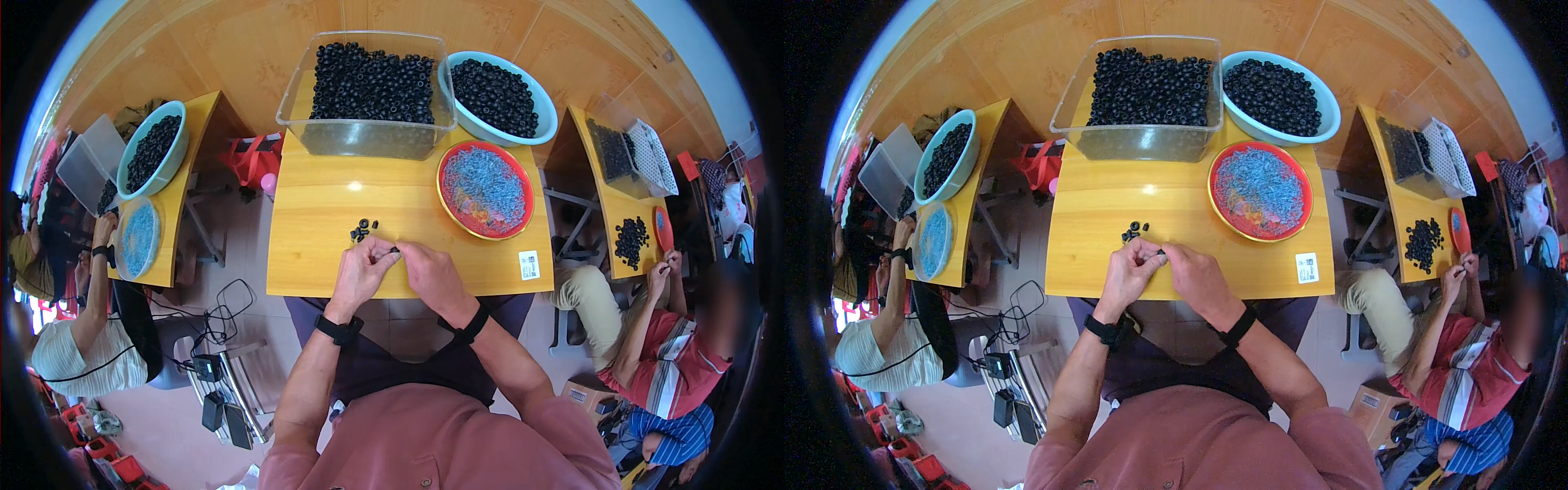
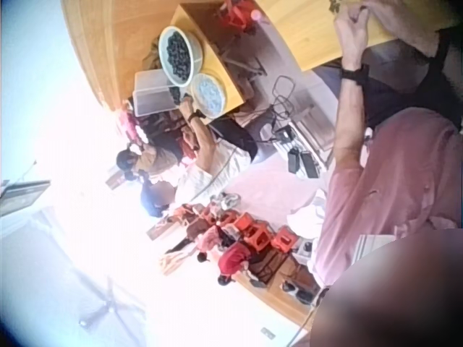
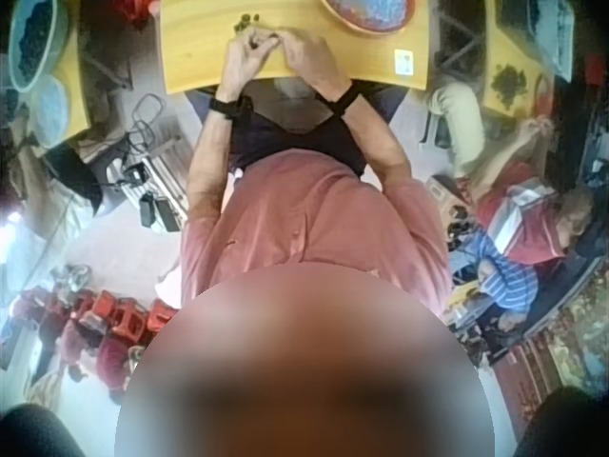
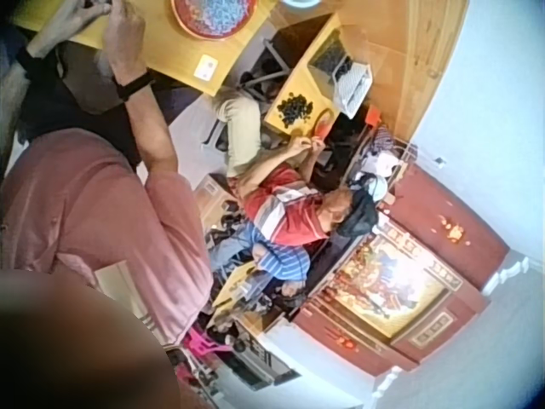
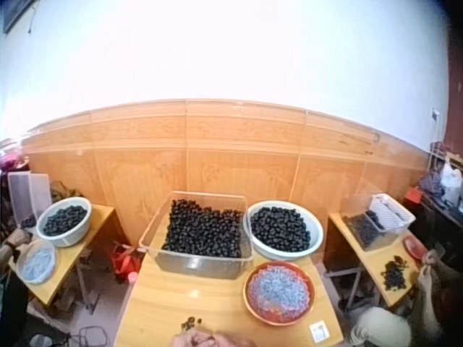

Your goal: Sorting small black rubber gaskets and placing them on assembly plates or into bins.

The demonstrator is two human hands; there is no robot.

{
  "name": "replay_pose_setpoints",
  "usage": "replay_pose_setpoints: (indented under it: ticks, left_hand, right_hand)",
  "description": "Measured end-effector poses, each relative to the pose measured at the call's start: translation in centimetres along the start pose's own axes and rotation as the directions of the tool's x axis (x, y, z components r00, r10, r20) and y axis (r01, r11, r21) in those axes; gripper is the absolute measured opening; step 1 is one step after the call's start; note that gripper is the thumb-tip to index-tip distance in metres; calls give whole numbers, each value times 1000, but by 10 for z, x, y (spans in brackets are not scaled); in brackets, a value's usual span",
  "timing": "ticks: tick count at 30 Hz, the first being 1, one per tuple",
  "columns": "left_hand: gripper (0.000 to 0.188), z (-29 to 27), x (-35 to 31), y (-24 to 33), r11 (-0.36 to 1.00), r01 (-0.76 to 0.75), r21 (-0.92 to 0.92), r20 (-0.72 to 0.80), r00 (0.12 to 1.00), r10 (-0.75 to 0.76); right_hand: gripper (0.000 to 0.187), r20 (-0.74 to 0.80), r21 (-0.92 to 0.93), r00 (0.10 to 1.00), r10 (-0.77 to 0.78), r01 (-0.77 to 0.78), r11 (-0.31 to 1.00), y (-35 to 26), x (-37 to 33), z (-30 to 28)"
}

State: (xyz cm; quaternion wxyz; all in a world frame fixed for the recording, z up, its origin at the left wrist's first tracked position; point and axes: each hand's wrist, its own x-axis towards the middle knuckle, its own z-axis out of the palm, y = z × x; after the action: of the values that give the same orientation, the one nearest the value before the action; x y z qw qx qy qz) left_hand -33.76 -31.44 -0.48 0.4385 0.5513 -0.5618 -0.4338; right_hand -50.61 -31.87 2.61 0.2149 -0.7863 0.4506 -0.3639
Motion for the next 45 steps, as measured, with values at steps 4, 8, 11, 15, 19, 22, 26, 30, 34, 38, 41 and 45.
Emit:
replay_pose_setpoints:
  ticks: [4, 8, 11, 15, 19, 22, 26, 30, 34, 38, 41, 45]
  left_hand:
    - [21, -3, -2, 6, 997, -34, 62, 36, 999, 32]
    - [20, -4, -2, 6, 1000, -18, 2, 65, 998, 18]
    - [19, -4, -3, 4, 999, -17, -44, 65, 998, 19]
    - [18, -5, -2, 4, 999, -33, -11, 79, 996, 34]
    - [18, -5, -1, 2, 999, -48, -6, 86, 995, 49]
    - [18, -4, -2, 1, 997, -32, -71, 90, 995, 38]
    - [17, -4, -2, 5, 998, -41, -51, 97, 994, 45]
    - [15, -4, -1, -3, 997, -41, -72, 88, 995, 47]
    - [16, -6, 0, -7, 993, -15, -118, 121, 992, 30]
    - [16, -5, 2, 5, 998, 43, -54, 72, 997, -39]
    - [16, -4, 5, 3, 997, 77, -25, 51, 996, -76]
    - [16, -3, 1, 3, 999, 21, -47, 43, 999, -19]
  right_hand:
    - [10, -17, 70, 997, 77, -76, 995, 6, 3, -3]
    - [10, -21, 116, 994, 108, -105, 988, 6, 5, -6]
    - [10, -50, 113, 993, 105, -98, 989, 3, 2, -6]
    - [11, -140, 156, 984, 106, -83, 984, 5, -2, -3]
    - [8, -147, 63, 988, 48, -39, 997, 5, -3, -1]
    - [6, -165, 37, 986, 17, -11, 999, 7, -3, 1]
    - [6, -166, 16, 986, -16, 19, 1000, 7, -1, 1]
    - [7, -131, 19, 991, 31, -29, 999, 5, 0, 2]
    - [10, 68, 98, 977, 203, -209, 973, 9, 12, -5]
    - [14, 102, 56, 980, 169, -175, 983, 11, 14, -1]
    - [15, 12, 22, 996, 88, -89, 996, 4, 3, 7]
    - [18, -82, 71, 995, 60, -54, 996, 1, -5, 10]
